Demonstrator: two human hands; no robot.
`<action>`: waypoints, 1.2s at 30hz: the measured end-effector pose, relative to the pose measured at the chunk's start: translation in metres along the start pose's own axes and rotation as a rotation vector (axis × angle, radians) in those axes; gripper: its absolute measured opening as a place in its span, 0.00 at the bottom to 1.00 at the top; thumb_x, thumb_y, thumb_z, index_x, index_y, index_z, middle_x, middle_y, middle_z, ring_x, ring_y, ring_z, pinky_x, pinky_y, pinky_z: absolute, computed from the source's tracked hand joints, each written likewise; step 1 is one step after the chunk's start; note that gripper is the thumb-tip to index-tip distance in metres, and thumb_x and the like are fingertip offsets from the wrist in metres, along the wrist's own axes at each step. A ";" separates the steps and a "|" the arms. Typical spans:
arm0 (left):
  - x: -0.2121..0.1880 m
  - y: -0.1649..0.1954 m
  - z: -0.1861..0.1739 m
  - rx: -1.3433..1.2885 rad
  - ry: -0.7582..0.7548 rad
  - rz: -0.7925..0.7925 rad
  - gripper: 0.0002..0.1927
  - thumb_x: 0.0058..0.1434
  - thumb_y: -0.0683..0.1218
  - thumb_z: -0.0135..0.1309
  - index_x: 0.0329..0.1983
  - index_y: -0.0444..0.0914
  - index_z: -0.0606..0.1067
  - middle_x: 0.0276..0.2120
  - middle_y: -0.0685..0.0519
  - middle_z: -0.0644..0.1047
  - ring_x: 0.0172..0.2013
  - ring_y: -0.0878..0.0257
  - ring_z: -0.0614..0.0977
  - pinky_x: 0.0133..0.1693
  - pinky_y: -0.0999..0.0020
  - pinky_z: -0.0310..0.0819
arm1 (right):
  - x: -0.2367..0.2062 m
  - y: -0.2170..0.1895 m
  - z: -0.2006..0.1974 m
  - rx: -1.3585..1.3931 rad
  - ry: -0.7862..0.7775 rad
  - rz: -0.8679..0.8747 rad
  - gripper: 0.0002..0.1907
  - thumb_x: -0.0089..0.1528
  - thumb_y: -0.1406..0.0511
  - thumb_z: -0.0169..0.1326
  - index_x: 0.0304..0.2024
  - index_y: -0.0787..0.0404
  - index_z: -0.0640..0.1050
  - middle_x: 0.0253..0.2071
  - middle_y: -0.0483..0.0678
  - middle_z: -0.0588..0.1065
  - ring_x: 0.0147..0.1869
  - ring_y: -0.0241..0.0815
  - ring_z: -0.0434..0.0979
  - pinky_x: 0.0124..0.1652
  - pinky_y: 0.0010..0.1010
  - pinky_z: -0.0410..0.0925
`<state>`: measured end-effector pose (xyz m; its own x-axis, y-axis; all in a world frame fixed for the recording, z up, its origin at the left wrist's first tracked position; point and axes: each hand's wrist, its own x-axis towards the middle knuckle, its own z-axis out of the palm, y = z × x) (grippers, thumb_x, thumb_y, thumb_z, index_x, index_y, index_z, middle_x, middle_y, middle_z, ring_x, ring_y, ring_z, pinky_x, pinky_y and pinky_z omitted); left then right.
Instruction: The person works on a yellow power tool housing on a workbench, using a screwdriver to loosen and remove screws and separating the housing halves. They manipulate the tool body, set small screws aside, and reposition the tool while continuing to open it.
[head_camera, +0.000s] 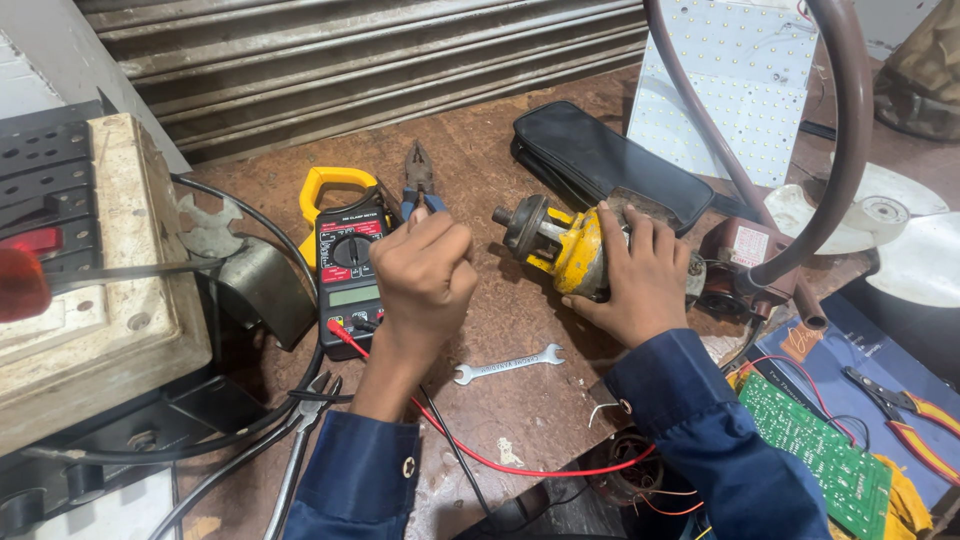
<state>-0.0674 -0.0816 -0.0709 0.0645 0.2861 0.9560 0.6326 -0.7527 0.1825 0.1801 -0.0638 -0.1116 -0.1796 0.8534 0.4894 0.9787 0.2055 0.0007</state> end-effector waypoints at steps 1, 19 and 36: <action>0.000 -0.001 0.000 -0.010 0.002 -0.008 0.06 0.49 0.32 0.47 0.21 0.33 0.63 0.22 0.45 0.64 0.22 0.49 0.69 0.29 0.56 0.64 | 0.000 0.000 0.000 0.006 0.004 -0.002 0.63 0.38 0.47 0.73 0.72 0.56 0.61 0.65 0.59 0.64 0.67 0.61 0.60 0.62 0.52 0.54; -0.001 -0.002 0.011 0.031 -0.074 -0.094 0.11 0.51 0.29 0.48 0.35 0.33 0.73 0.40 0.46 0.75 0.40 0.50 0.77 0.43 0.56 0.72 | -0.001 -0.001 0.001 0.021 0.011 0.001 0.63 0.38 0.46 0.73 0.71 0.56 0.61 0.64 0.59 0.64 0.68 0.61 0.60 0.61 0.53 0.54; -0.017 -0.012 0.025 0.216 -0.742 -0.343 0.17 0.61 0.42 0.56 0.53 0.37 0.74 0.47 0.45 0.78 0.50 0.45 0.78 0.53 0.48 0.71 | 0.003 -0.009 -0.005 -0.097 0.063 -0.020 0.56 0.44 0.35 0.64 0.71 0.46 0.67 0.57 0.60 0.68 0.59 0.60 0.63 0.55 0.52 0.56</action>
<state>-0.0569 -0.0628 -0.0947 0.2844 0.8500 0.4435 0.8383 -0.4449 0.3152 0.1710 -0.0655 -0.1057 -0.1953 0.8174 0.5419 0.9806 0.1723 0.0936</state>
